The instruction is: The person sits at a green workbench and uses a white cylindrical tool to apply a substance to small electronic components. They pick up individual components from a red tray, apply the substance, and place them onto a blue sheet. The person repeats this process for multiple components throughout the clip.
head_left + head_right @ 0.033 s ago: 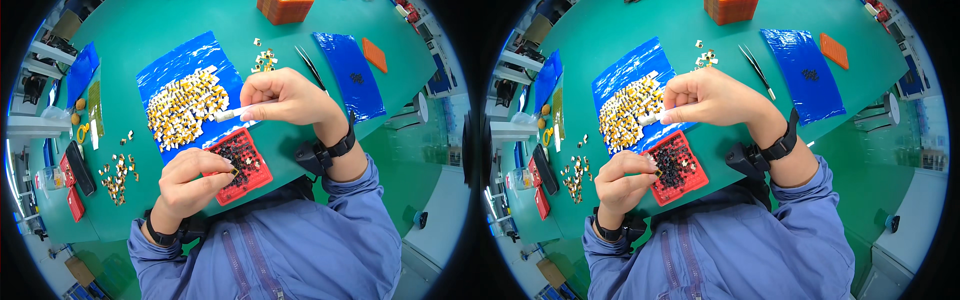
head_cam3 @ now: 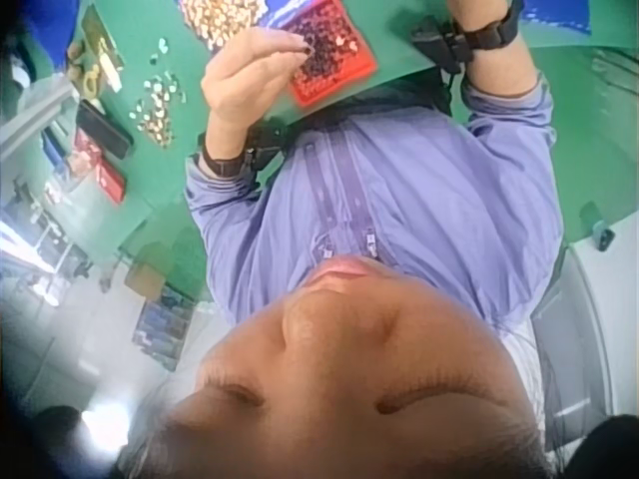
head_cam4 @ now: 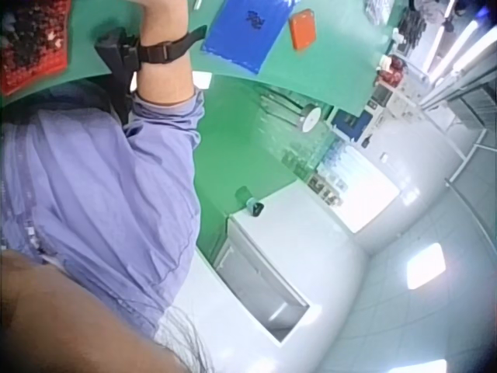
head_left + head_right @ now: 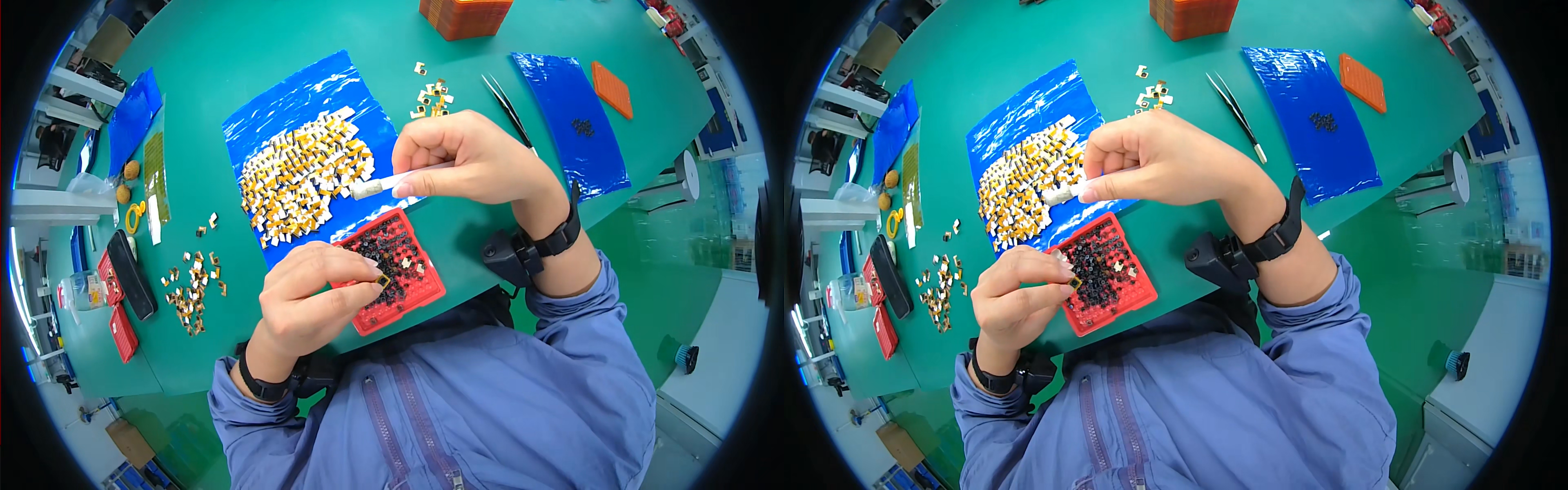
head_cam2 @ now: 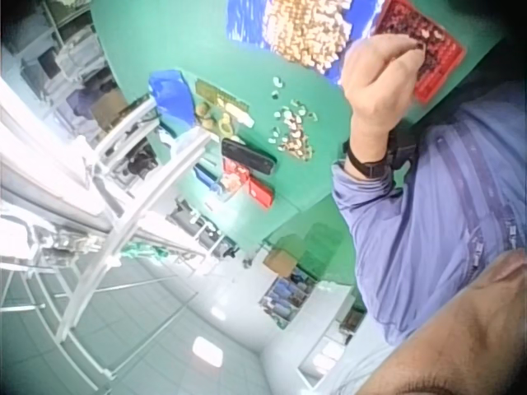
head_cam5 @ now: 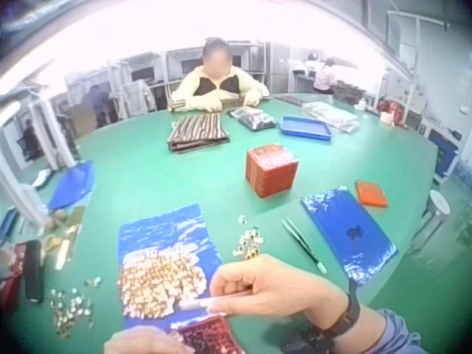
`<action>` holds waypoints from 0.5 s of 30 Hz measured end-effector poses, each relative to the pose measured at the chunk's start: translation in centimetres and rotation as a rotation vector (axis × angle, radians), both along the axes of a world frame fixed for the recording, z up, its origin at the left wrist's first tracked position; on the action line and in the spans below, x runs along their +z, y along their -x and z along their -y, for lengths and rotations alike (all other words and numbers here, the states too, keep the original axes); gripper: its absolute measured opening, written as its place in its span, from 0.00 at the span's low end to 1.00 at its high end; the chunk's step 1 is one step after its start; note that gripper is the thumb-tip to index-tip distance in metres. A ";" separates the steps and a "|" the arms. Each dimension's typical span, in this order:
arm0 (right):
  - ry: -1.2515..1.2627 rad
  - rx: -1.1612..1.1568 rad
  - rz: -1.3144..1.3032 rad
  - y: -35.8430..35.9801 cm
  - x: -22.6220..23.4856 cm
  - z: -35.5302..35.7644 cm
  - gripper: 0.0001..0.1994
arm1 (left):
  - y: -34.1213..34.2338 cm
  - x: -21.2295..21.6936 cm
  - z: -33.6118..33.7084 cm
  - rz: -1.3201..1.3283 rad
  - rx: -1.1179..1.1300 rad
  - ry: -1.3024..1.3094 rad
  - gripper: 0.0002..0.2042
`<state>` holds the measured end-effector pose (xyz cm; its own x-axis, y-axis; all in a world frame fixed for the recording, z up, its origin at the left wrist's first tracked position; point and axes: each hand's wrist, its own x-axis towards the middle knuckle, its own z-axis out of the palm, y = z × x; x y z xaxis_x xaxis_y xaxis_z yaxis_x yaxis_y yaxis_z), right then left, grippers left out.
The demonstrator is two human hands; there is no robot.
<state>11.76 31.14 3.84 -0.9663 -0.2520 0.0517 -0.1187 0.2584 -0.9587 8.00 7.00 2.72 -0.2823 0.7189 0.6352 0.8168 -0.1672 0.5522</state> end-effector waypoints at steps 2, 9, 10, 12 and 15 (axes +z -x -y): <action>0.009 -0.003 0.006 0.0 0.0 0.1 0.07 | 0.0 -0.1 0.0 0.010 0.000 -0.010 0.07; -0.033 -0.017 0.003 0.0 0.2 0.0 0.09 | 1.5 0.2 0.5 0.098 0.317 0.150 0.07; -0.031 -0.029 0.007 -0.1 0.2 -0.1 0.10 | 2.0 0.0 0.5 0.141 0.368 0.157 0.07; -0.026 -0.036 -0.012 -0.1 0.1 0.0 0.11 | 2.5 -0.5 0.5 0.195 0.432 0.197 0.06; -0.020 -0.035 -0.026 0.0 0.1 0.1 0.10 | 3.0 -1.0 0.4 0.182 0.439 0.299 0.05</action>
